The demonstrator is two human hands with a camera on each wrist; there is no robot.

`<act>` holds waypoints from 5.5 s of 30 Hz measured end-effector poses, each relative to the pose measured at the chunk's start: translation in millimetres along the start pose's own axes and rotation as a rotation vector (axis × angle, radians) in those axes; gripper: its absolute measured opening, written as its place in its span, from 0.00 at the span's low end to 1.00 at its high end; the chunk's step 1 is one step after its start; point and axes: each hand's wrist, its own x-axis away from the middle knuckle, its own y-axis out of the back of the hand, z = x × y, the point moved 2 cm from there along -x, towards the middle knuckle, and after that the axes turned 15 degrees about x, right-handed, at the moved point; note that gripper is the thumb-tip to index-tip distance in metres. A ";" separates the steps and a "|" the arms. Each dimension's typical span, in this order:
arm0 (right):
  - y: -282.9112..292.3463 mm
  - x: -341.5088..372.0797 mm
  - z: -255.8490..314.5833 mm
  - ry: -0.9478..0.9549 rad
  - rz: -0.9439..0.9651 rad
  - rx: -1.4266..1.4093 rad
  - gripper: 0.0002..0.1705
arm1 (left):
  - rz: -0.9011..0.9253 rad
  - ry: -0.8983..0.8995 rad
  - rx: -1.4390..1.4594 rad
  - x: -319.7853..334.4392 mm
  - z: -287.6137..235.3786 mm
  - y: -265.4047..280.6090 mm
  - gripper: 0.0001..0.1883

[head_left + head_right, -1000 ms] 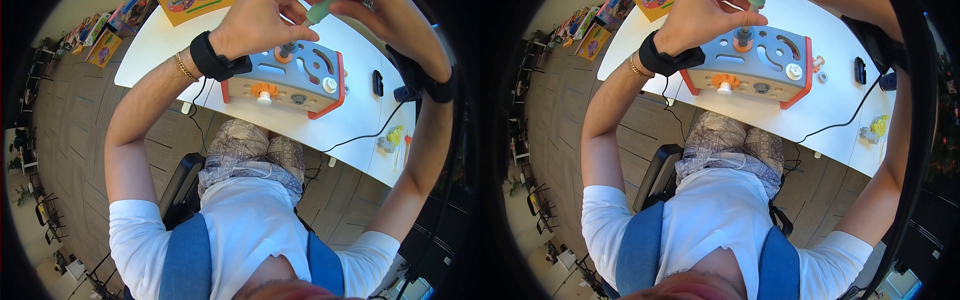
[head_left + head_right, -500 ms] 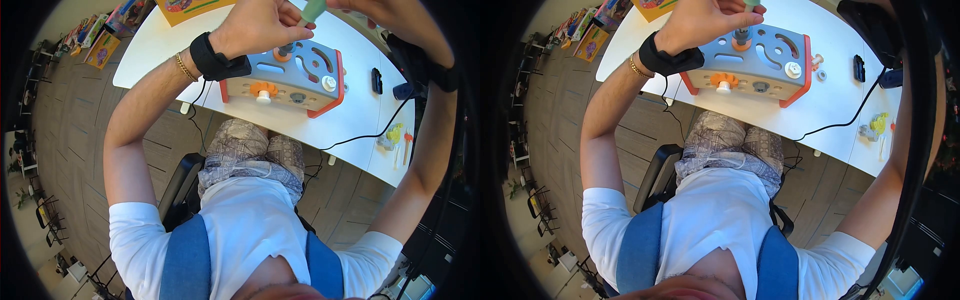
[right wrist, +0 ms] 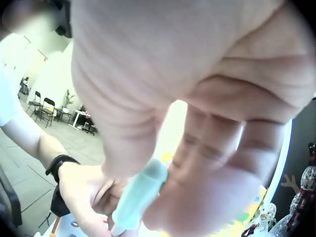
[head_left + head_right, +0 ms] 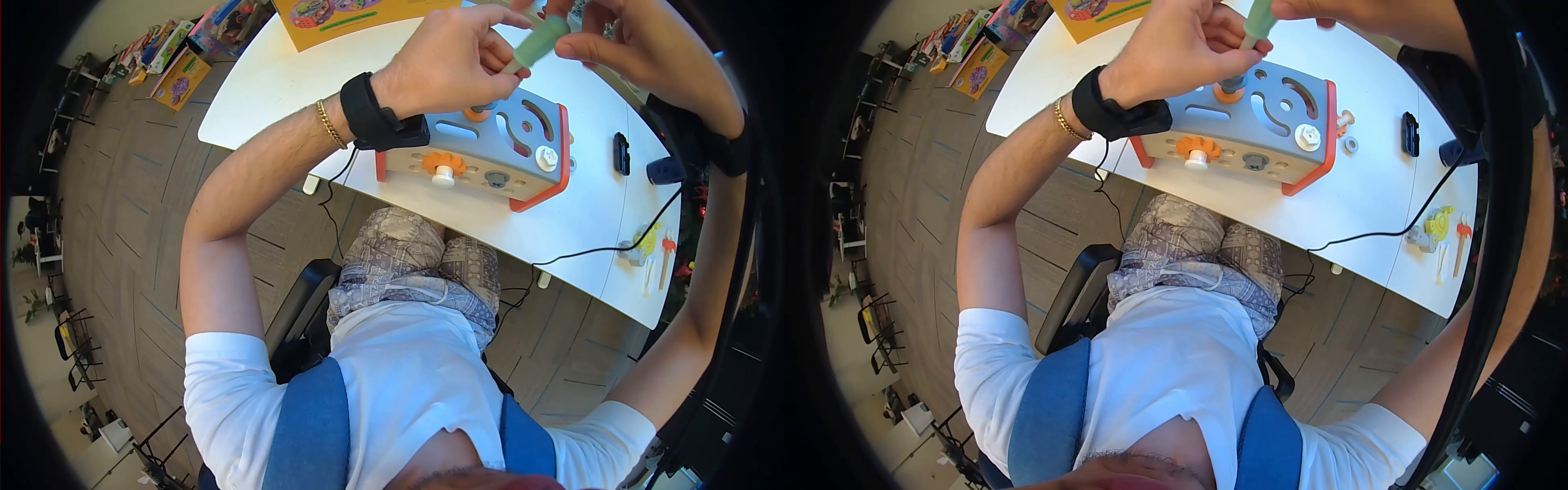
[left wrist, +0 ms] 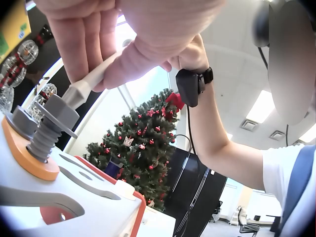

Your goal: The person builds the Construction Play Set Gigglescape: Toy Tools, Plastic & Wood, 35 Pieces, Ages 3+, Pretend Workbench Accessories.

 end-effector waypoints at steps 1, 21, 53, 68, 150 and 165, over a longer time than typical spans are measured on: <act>0.1 -3.7 1.4 0.089 -0.023 0.161 0.15 | -0.007 -0.003 -0.004 -1.6 5.2 0.8 0.29; -14.3 -15.7 18.7 -0.176 -0.019 0.442 0.21 | 0.053 -0.092 -0.102 0.1 -0.8 -1.9 0.27; -23.4 -5.9 26.4 -0.138 -0.178 0.521 0.19 | 0.023 -0.152 -0.062 -0.9 29.7 -4.0 0.24; -24.0 -13.0 24.7 -0.285 -0.054 0.453 0.16 | 0.089 -0.134 -0.051 -5.7 40.7 3.4 0.21; -155.0 39.5 -27.3 -0.209 -0.873 -0.132 0.19 | -0.315 -0.207 -0.023 66.3 140.1 49.4 0.47; -143.8 -71.1 17.5 -0.001 -0.631 -0.526 0.14 | -0.246 -0.189 -0.035 67.9 122.9 39.8 0.45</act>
